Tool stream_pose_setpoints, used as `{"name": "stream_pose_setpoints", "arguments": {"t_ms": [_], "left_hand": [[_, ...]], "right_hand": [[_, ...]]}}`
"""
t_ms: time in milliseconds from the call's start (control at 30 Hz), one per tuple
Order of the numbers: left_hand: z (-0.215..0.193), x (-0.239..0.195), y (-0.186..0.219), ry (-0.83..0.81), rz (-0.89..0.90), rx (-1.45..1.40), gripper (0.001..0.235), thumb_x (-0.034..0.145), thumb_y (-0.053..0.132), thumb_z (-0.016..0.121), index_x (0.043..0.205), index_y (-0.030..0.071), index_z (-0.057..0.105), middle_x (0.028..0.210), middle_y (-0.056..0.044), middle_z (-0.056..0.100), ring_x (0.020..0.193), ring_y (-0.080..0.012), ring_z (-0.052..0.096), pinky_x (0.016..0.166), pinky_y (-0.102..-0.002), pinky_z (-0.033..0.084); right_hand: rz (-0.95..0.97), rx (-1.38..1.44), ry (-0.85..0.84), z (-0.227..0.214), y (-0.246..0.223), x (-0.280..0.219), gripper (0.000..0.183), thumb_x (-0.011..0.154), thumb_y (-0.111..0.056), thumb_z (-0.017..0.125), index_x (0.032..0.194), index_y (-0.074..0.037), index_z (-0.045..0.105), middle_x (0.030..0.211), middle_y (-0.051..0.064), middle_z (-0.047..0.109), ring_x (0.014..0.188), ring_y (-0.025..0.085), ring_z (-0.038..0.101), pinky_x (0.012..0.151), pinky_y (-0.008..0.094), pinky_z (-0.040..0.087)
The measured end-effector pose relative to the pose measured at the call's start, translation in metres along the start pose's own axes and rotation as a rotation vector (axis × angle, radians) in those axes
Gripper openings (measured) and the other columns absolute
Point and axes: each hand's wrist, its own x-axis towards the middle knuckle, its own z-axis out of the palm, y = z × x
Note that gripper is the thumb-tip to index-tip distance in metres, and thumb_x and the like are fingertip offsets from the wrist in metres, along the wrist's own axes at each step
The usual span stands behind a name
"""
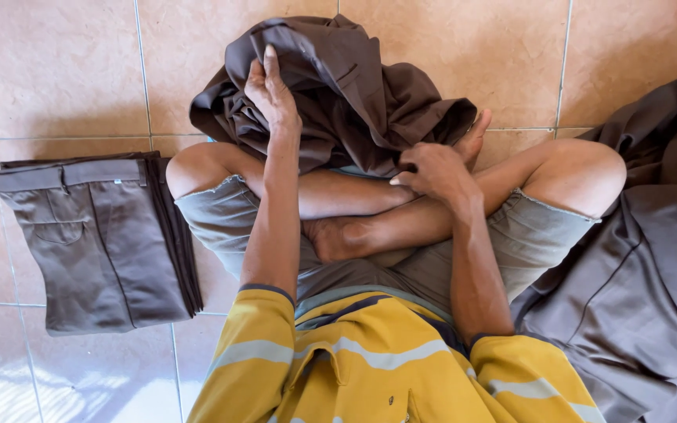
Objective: The person sits cross-legged on a tiled floor and folds brown trousers by hand. They smooth the fabric, fold the legs together, and then fold the garment in half before placing it on a growing stack to the left.
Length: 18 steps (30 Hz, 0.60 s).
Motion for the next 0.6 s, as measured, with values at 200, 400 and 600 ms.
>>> {"name": "stream_pose_setpoints", "arguments": {"t_ms": [200,400,600], "left_hand": [[0.053,-0.014,0.098,-0.078,0.761,0.256,0.028,0.103,0.030,0.053,0.086,0.011,0.063,0.060,0.001,0.028,0.055,-0.0103,0.019,0.050,-0.030,0.020],[0.077,-0.090,0.145,-0.314,0.885,0.426,0.019,0.098,0.030,0.059,0.086,0.016,0.063,0.073,0.000,0.062,0.066,-0.0171,0.054,0.063,-0.034,0.048],[0.077,-0.113,0.063,-1.094,0.800,0.413,0.015,0.106,0.011,0.059,0.119,0.009,0.064,0.089,-0.007,0.077,0.066,-0.0203,0.074,0.059,-0.032,0.057]], "right_hand": [[-0.272,0.474,0.397,-0.029,-0.025,-0.014,0.017,0.100,-0.009,0.069,0.089,-0.005,0.057,0.084,0.005,0.062,0.076,0.019,0.057,0.074,0.035,0.045],[-0.058,0.501,0.378,-0.050,-0.011,-0.039,0.036,0.103,-0.034,0.064,0.124,-0.006,0.056,0.095,-0.002,0.053,0.100,0.011,0.056,0.121,0.057,-0.021],[-0.114,0.619,0.539,-0.050,-0.020,-0.036,0.033,0.095,-0.001,0.052,0.114,-0.021,0.071,0.112,-0.012,0.072,0.120,-0.001,0.064,0.113,0.053,-0.032]]}}
